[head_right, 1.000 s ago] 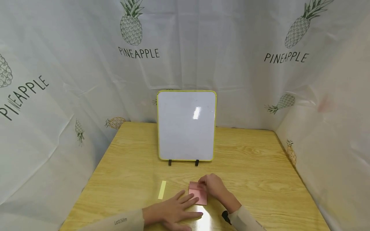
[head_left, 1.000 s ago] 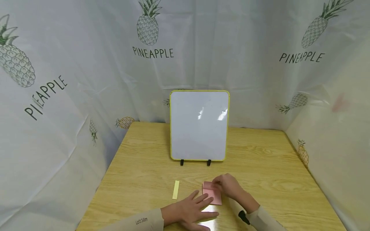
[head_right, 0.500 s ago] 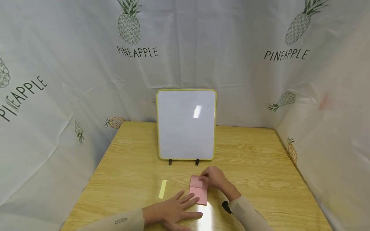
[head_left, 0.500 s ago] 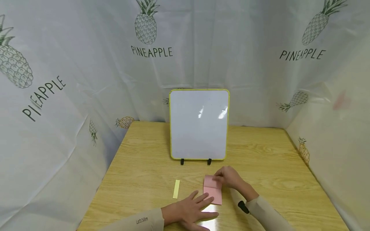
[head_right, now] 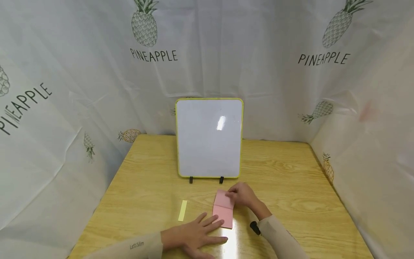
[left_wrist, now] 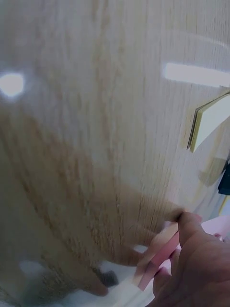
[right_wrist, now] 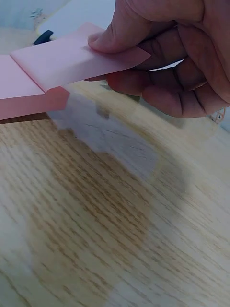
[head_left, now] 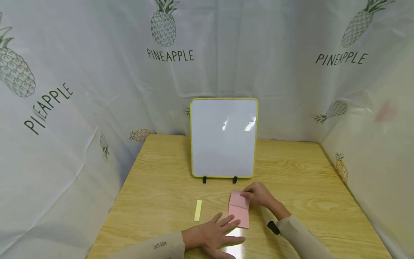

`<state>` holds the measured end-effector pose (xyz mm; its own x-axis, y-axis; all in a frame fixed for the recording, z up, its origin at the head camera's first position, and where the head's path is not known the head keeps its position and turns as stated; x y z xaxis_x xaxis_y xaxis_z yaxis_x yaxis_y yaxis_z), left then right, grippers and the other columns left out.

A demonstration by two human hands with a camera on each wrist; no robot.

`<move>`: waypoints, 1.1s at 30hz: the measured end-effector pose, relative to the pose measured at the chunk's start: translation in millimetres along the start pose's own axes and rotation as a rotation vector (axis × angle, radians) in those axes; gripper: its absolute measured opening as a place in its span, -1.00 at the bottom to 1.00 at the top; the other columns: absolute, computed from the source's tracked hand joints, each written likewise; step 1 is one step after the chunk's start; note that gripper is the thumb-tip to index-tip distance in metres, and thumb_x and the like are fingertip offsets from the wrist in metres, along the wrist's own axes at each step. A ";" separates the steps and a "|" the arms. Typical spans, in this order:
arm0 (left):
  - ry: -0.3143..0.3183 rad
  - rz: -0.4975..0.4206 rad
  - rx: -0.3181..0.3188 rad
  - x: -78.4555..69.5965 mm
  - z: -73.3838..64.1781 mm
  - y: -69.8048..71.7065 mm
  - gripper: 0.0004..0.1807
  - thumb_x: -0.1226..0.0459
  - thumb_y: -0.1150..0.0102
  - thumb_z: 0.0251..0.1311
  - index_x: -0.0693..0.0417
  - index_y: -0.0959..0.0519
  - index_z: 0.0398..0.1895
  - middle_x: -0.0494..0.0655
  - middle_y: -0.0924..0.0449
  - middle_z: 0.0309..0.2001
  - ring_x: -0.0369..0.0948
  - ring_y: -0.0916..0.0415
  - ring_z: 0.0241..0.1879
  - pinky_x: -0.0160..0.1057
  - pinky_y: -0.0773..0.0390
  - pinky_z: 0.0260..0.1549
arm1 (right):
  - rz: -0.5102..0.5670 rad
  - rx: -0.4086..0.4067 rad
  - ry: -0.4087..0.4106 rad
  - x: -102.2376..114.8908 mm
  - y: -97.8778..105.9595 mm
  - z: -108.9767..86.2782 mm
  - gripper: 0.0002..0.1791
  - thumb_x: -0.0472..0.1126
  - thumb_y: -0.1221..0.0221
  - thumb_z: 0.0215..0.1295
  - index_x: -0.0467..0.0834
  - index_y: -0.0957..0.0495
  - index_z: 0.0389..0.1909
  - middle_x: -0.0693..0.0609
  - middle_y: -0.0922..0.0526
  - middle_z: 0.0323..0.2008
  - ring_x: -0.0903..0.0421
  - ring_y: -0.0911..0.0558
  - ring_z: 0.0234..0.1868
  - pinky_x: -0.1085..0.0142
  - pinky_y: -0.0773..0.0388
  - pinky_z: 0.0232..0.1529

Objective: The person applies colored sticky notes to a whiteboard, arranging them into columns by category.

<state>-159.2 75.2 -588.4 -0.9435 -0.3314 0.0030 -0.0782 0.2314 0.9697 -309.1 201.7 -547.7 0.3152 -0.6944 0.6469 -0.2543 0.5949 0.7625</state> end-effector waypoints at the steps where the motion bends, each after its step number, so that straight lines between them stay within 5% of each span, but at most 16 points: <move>1: 0.002 -0.002 0.003 0.0 0.1 0.0 -0.28 -0.41 0.57 0.33 -0.65 0.28 0.54 -0.12 0.24 0.62 -0.06 0.22 0.59 0.12 -0.11 0.43 | 0.003 -0.004 -0.008 -0.6 1.0 0.0 -0.86 -0.18 -0.30 0.28 -0.12 -0.81 -0.38 0.02 -0.79 -0.39 0.34 -0.61 -0.43 0.42 -0.52 -0.46; 7: -0.003 0.033 0.001 -0.7 -0.2 2.7 -0.26 -0.42 0.55 0.32 -0.64 0.29 0.54 -0.10 0.23 0.62 -0.06 0.20 0.59 0.12 -0.13 0.42 | 0.010 -0.021 -0.008 -5.4 6.7 0.0 -0.83 -0.16 -0.28 0.30 -0.15 -0.80 -0.33 0.00 -0.79 -0.37 0.35 -0.59 -0.45 0.41 -0.49 -0.48; 11: -0.015 0.041 -0.005 -1.4 -0.3 1.7 -0.25 -0.41 0.55 0.33 -0.62 0.30 0.54 -0.09 0.25 0.62 -0.05 0.21 0.59 0.12 -0.13 0.42 | 0.050 -0.103 -0.080 -18.1 23.1 -0.3 -0.80 -0.13 -0.28 0.31 -0.16 -0.79 -0.28 -0.01 -0.78 -0.41 0.32 -0.51 -0.55 0.40 -0.42 -0.53; 16: -0.014 0.007 -0.019 0.5 1.3 -4.2 -0.25 -0.42 0.56 0.33 -0.62 0.34 0.54 -0.11 0.29 0.62 -0.05 0.25 0.59 0.14 -0.10 0.43 | 0.148 -0.187 -0.163 -27.7 49.8 -0.7 -0.66 -0.06 -0.22 0.38 -0.26 -0.74 -0.12 -0.07 -0.77 -0.39 0.09 -0.64 -0.47 0.35 -0.49 -0.49; 25: 0.016 0.028 -0.065 5.9 3.5 5.2 -0.21 -0.45 0.56 0.29 -0.57 0.25 0.56 -0.16 0.10 0.60 -0.08 0.09 0.57 0.10 -0.22 0.37 | 0.241 -0.138 -0.139 -16.5 59.8 8.8 -0.65 -0.17 -0.12 0.46 -0.37 -0.65 0.00 -0.21 -0.75 -0.25 -0.17 -0.69 -0.26 0.00 -0.64 -0.26; 30: 0.012 0.093 -0.108 7.2 1.9 9.7 -0.18 -0.46 0.56 0.28 -0.52 0.22 0.58 -0.12 0.04 0.58 -0.09 0.00 0.54 0.03 -0.27 0.34 | 0.192 -0.102 -0.121 -8.1 61.9 12.6 -0.67 -0.14 -0.13 0.46 -0.30 -0.68 -0.01 -0.15 -0.76 -0.21 -0.03 -0.70 -0.24 0.19 -0.63 -0.29; 33: 0.012 0.025 -0.137 10.9 -2.9 15.6 -0.19 -0.44 0.54 0.31 -0.51 0.22 0.58 -0.05 0.06 0.59 -0.06 0.02 0.54 0.06 -0.25 0.35 | 0.140 -0.086 -0.084 2.5 65.4 16.6 -0.69 -0.15 -0.12 0.46 -0.28 -0.69 -0.02 -0.14 -0.76 -0.18 0.04 -0.72 -0.20 0.26 -0.62 -0.27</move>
<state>-169.8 72.5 -572.6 -0.9405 -0.3385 0.0294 -0.0096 0.1127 0.9936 -340.2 232.1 -496.0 0.2033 -0.6316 0.7481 -0.2101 0.7181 0.6634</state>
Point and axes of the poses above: each hand's wrist, its own z-axis towards the middle knuckle, its own y-axis out of the back of the hand, x = y × z, the point moved 10 cm from there along z, towards the middle knuckle
